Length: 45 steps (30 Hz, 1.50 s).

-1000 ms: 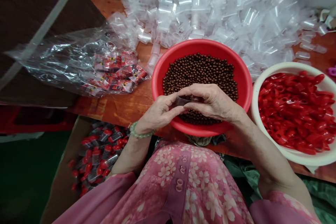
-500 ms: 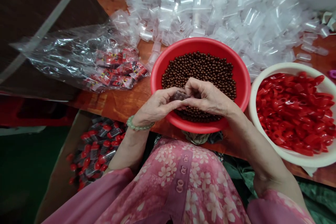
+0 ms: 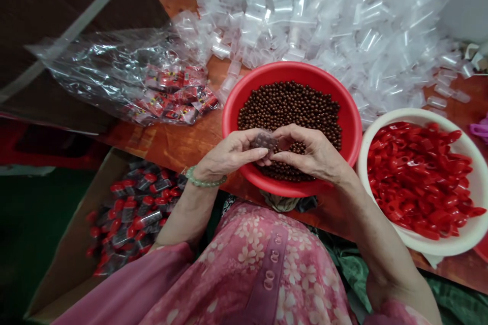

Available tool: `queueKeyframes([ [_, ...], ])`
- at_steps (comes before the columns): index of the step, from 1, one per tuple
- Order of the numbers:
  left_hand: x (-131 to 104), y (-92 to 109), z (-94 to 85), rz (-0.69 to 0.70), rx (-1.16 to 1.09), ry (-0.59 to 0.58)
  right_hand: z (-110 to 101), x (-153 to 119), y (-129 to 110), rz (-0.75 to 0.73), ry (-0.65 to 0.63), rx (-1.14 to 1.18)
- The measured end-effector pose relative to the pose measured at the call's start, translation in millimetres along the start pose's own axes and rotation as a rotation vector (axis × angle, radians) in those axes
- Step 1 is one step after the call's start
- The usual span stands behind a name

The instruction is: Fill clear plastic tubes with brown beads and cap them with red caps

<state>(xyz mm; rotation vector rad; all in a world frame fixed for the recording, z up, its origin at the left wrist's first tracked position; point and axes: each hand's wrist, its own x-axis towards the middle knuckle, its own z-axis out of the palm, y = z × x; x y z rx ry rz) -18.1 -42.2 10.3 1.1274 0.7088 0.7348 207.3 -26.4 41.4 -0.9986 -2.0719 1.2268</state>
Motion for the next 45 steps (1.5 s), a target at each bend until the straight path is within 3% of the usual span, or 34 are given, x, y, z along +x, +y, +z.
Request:
queueKeyframes([
  [8, 0.1, -1.8, 1.5, 0.019, 0.310, -0.018, 0.7, 5.6, 0.5, 0.077, -0.128, -0.128],
  [14, 3.4, -3.4, -0.8, 0.080, 0.563, -0.014, 0.4, -1.4, 3.4, 0.076, -0.050, -0.134],
  [20, 5.5, -5.7, 0.3, 0.118, 0.570, -0.012, -0.4, -19.1, 9.1, 0.074, 0.086, -0.078],
  [26, 5.8, -7.6, -1.9, 0.143, 0.470, -0.003, 9.4, -7.7, 0.8, -0.028, 0.091, -0.152],
  [35, 4.8, -5.9, -2.4, 0.164, 0.458, 0.001, 12.5, -12.0, 15.3, 0.015, 0.198, -0.092],
  [45, 3.4, -5.7, -3.8, 0.152, 0.282, -0.011, 24.9, -9.5, 8.9, -0.049, 0.288, -0.113],
])
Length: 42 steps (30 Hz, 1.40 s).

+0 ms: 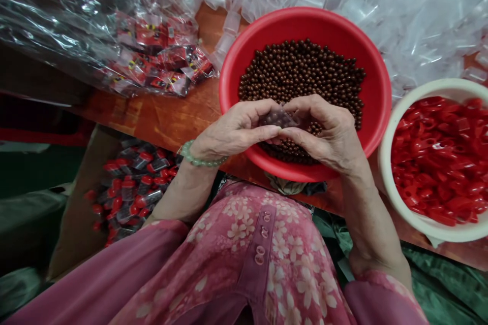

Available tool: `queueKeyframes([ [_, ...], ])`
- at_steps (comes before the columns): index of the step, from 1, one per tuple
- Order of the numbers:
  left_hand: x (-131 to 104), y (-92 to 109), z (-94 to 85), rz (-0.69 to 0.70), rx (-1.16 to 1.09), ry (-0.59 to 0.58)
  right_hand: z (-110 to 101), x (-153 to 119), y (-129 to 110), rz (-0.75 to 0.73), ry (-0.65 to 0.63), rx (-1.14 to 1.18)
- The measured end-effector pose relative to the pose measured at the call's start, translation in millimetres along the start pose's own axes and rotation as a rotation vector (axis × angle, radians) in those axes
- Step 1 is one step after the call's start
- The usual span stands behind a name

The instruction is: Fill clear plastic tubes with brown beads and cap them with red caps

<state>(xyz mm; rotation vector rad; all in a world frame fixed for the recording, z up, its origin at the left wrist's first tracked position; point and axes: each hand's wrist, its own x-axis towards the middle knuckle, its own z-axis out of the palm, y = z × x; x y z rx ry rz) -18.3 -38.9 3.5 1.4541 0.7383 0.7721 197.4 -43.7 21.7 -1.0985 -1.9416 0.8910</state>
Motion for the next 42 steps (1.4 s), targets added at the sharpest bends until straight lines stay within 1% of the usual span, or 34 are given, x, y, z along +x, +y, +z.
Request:
queueKeyframes([
  [2, 0.3, -0.2, 0.3, -0.010, -0.024, -0.007, -0.6, -0.9, 1.1, 0.030, 0.016, -0.016],
  [8, 0.5, 2.3, -0.8, -0.059, -0.178, -0.014, -3.4, 0.5, -3.3, 0.166, -0.084, 0.028],
  [11, 1.0, 2.0, -3.5, -0.105, -0.258, -0.023, -2.6, 3.6, -9.2, 0.193, -0.075, -0.004],
  [14, 1.7, 0.3, -6.4, -0.133, -0.295, -0.042, 0.1, 5.0, -13.8, 0.154, -0.019, -0.074],
  [17, 2.3, 0.4, -7.3, -0.099, -0.329, -0.064, 4.3, 2.8, -14.1, 0.063, 0.065, -0.107],
  [20, 3.5, 5.1, -5.2, -0.101, -0.302, -0.045, 8.6, -2.2, -10.8, 0.006, 0.108, -0.102],
  [23, 6.9, 12.0, -3.1, -0.134, -0.209, -0.002, 13.1, -6.2, -7.8, 0.007, 0.130, -0.058],
  [26, 12.2, 17.9, -4.6, -0.104, -0.057, 0.020, 18.9, -6.3, -8.3, 0.068, 0.186, 0.000],
  [30, 15.4, 25.3, -7.8, 0.088, 0.143, 0.100, 25.7, -2.3, -14.1, 0.196, 0.324, 0.128],
  [32, 14.1, 28.2, -6.7, 0.171, 0.244, 0.155, 28.1, -1.0, -16.9, 0.259, 0.344, 0.230],
  [34, 12.0, 29.4, -4.1, 0.205, 0.348, 0.189, 31.0, -0.8, -17.8, 0.339, 0.348, 0.364],
  [36, 10.9, 28.5, -1.9, 0.224, 0.448, 0.187, 35.7, -1.0, -16.0, 0.426, 0.363, 0.522],
  [38, 12.0, 26.1, -1.0, 0.246, 0.555, 0.156, 41.7, -1.3, -12.2, 0.504, 0.379, 0.670],
  [40, 14.9, 23.4, -1.6, 0.252, 0.669, 0.120, 47.3, -1.6, -8.2, 0.566, 0.390, 0.781],
  [42, 18.4, 20.5, -3.2, 0.240, 0.760, 0.086, 50.5, -2.3, -5.3, 0.594, 0.410, 0.851],
])
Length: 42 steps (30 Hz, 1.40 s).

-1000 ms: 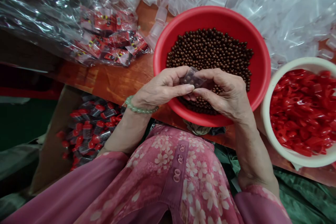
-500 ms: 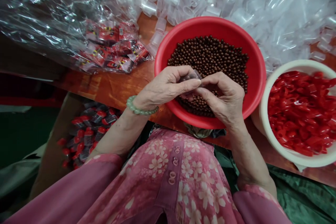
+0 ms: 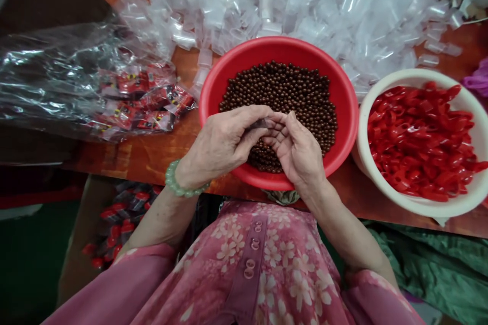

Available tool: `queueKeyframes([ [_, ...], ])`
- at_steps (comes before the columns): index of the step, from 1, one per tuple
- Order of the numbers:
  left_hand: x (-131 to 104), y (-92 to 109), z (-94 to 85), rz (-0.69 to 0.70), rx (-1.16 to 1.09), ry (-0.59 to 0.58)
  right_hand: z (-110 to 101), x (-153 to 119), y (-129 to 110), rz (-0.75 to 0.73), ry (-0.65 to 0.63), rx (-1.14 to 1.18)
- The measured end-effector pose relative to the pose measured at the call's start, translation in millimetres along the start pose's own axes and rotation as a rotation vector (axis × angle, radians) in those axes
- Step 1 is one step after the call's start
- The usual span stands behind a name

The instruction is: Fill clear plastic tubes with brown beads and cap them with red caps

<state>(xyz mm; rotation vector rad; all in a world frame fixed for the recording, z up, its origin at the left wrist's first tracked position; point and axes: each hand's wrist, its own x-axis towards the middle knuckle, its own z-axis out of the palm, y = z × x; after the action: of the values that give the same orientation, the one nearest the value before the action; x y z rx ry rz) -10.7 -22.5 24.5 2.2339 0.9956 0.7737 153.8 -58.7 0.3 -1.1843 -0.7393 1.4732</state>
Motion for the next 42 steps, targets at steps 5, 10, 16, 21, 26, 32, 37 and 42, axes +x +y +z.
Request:
queueKeyframes([
  [5, 3.5, -10.0, 4.4, 0.025, 0.049, -0.036, -7.4, -3.4, -0.2, -0.021, -0.013, -0.032],
  [10, 0.4, -11.1, 8.3, 0.048, 0.207, -0.060, -13.6, -4.7, 0.1, -0.017, -0.032, -0.057],
  [16, -2.2, -16.9, 13.2, 0.043, 0.355, -0.106, -10.7, -0.4, 5.2, 0.062, -0.019, 0.010],
  [21, -3.6, -26.3, 17.9, 0.079, 0.280, -0.073, -10.4, 0.5, 4.5, 0.074, -0.040, 0.032],
  [26, -3.7, -28.8, 15.4, 0.075, 0.111, -0.032, -14.8, -0.3, 0.5, 0.062, -0.028, -0.063],
  [32, -0.1, -34.0, 7.9, -0.017, -0.257, -0.017, -12.4, -6.1, -14.9, 0.094, -0.051, -0.031],
  [37, 4.7, -36.9, 4.4, -0.131, -0.621, -0.027, -8.8, -14.0, -27.5, 0.096, -0.038, -0.037],
  [42, 2.1, -38.6, 0.6, -0.269, -1.103, -0.032, -18.5, -20.8, -48.9, -0.034, -0.127, -0.543],
])
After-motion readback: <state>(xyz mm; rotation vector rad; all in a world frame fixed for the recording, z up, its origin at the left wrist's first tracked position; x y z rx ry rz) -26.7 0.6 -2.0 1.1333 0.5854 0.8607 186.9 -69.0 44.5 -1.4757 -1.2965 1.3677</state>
